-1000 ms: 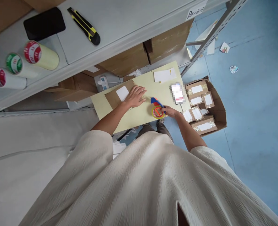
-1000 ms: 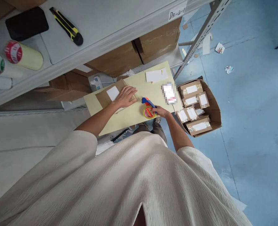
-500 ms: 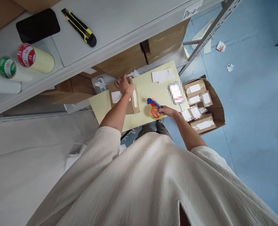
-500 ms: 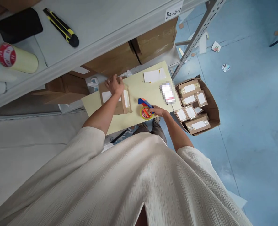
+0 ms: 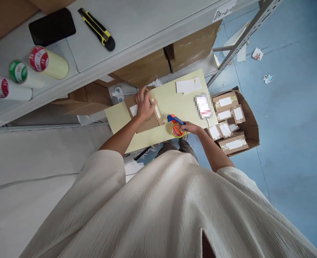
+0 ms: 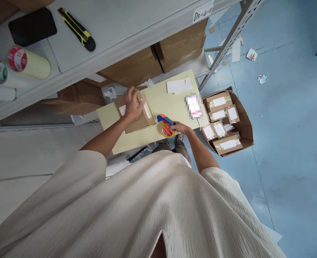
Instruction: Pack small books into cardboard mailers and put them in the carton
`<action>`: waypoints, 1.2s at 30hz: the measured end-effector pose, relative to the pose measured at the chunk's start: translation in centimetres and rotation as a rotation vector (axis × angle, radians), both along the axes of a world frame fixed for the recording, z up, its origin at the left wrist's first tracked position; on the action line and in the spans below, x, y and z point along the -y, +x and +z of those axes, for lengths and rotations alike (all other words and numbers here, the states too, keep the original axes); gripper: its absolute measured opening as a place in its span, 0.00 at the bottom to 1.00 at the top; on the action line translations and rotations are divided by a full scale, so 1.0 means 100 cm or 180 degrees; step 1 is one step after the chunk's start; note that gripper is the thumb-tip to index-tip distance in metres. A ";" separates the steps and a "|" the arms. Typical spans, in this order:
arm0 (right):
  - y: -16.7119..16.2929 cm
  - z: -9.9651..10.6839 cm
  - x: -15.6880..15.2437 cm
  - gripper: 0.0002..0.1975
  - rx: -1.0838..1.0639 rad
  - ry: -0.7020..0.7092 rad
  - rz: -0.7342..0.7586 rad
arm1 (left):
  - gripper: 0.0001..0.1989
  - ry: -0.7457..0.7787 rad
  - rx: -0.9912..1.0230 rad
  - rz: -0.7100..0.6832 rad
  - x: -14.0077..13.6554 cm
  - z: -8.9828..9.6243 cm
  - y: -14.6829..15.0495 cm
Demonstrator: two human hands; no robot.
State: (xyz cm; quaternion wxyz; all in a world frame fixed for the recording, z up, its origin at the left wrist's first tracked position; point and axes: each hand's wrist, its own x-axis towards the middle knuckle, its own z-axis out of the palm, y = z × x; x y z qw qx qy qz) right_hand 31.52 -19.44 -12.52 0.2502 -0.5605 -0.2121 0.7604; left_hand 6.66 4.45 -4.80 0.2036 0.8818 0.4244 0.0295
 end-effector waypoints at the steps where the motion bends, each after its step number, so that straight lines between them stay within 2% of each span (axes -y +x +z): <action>1: 0.001 -0.002 0.001 0.25 0.0005 -0.0010 0.0006 | 0.42 -0.0157 -0.0068 -0.0435 0.014 0.005 -0.007; 3: 0.003 -0.003 0.003 0.26 0.0038 -0.0034 -0.0010 | 0.48 -0.0480 -0.0170 -0.1169 0.038 0.010 -0.018; 4: 0.004 -0.003 0.003 0.26 0.0072 -0.0055 -0.0027 | 0.49 -0.0588 -0.0217 -0.1403 0.047 0.009 -0.022; 6: 0.004 0.000 0.003 0.25 0.0139 -0.0109 -0.0074 | 0.49 -0.0667 -0.0277 -0.1589 0.056 0.005 -0.025; 13: -0.003 0.009 0.000 0.23 -0.0081 -0.0251 -0.0388 | 0.48 -0.0592 -0.0154 -0.1245 0.047 -0.004 -0.015; 19: -0.007 0.013 -0.009 0.22 -0.0334 -0.0247 -0.0449 | 0.50 -0.0521 0.0019 -0.0944 0.047 -0.009 -0.005; 23: -0.004 0.019 -0.004 0.21 -0.0328 -0.0318 -0.0380 | 0.48 -0.0331 0.0129 -0.0640 0.040 -0.014 0.007; 28: -0.001 0.023 0.011 0.21 -0.0500 -0.0278 -0.0502 | 0.39 -0.0156 0.0198 -0.0320 0.033 -0.020 0.022; 32: -0.004 0.018 0.015 0.21 -0.0350 -0.0213 -0.0478 | 0.29 -0.0227 0.0306 -0.0308 0.035 -0.018 0.026; 36: -0.012 0.013 0.017 0.22 -0.0350 -0.0144 -0.0425 | 0.26 -0.0187 0.0220 -0.0341 0.036 -0.015 0.027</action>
